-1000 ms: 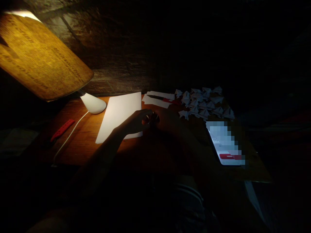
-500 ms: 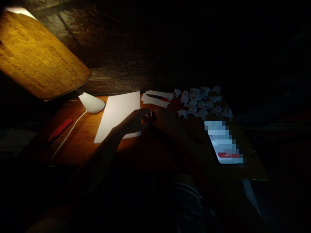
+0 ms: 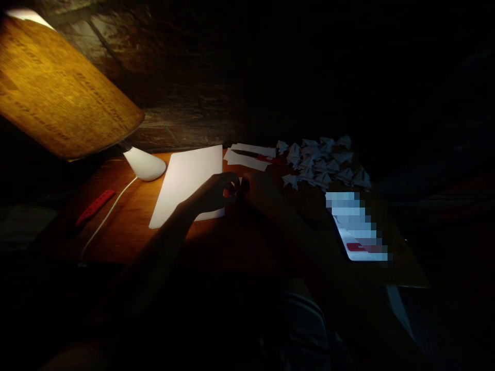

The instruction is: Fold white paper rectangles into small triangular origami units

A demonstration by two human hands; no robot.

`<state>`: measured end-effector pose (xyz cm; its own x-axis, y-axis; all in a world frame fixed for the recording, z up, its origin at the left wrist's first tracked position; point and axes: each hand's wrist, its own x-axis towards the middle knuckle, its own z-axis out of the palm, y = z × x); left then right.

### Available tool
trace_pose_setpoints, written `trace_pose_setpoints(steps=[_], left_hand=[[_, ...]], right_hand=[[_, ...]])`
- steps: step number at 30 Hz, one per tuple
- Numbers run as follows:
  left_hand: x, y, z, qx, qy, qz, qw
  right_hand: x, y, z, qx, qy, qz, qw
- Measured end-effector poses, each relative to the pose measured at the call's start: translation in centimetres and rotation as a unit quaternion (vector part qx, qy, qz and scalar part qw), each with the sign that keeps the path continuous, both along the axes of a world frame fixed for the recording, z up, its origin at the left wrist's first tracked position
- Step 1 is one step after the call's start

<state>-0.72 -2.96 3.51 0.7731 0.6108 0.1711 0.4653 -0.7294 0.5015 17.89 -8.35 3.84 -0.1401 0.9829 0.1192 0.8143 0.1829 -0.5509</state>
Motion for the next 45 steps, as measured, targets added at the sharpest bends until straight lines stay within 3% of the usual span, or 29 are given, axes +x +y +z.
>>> trace_pose_setpoints(steps=[6, 11, 17, 24, 31, 34, 39, 41, 45], left_hand=[[-0.4, 0.3, -0.2, 0.031, -0.024, -0.042, 0.998], [-0.9, 0.7, 0.0, 0.055, -0.016, -0.086, 0.995], [-0.8, 0.4, 0.0, 0.090, 0.011, -0.078, 0.993], [-0.2, 0.4, -0.3, 0.153, 0.057, -0.085, 0.983], [-1.3, 0.5, -1.0, 0.174, 0.019, -0.115, 0.978], [-2.1, 0.3, -2.1, 0.200, -0.002, -0.082, 0.976], [-1.9, 0.1, -3.5, 0.159, -0.009, 0.000, 0.987], [-1.6, 0.1, -3.7, 0.176, -0.013, 0.004, 0.984], [-1.2, 0.0, -3.6, 0.282, 0.004, -0.041, 0.959]], right_hand=[[-0.2, -0.2, 0.5, -0.020, 0.026, -0.020, 0.999], [-0.1, 0.0, 0.0, -0.006, 0.050, -0.010, 0.999], [0.3, 0.0, -0.6, 0.011, 0.073, -0.015, 0.997], [0.1, 0.3, -0.3, -0.026, 0.051, -0.053, 0.997], [0.3, 0.7, -0.8, -0.024, 0.049, -0.057, 0.997], [0.2, 0.5, -0.6, -0.037, 0.048, -0.055, 0.997], [0.3, 0.4, -0.5, -0.044, 0.061, -0.052, 0.996], [0.3, 0.5, -0.5, -0.045, 0.065, -0.050, 0.996], [0.3, 0.4, -0.4, -0.043, 0.050, -0.041, 0.997]])
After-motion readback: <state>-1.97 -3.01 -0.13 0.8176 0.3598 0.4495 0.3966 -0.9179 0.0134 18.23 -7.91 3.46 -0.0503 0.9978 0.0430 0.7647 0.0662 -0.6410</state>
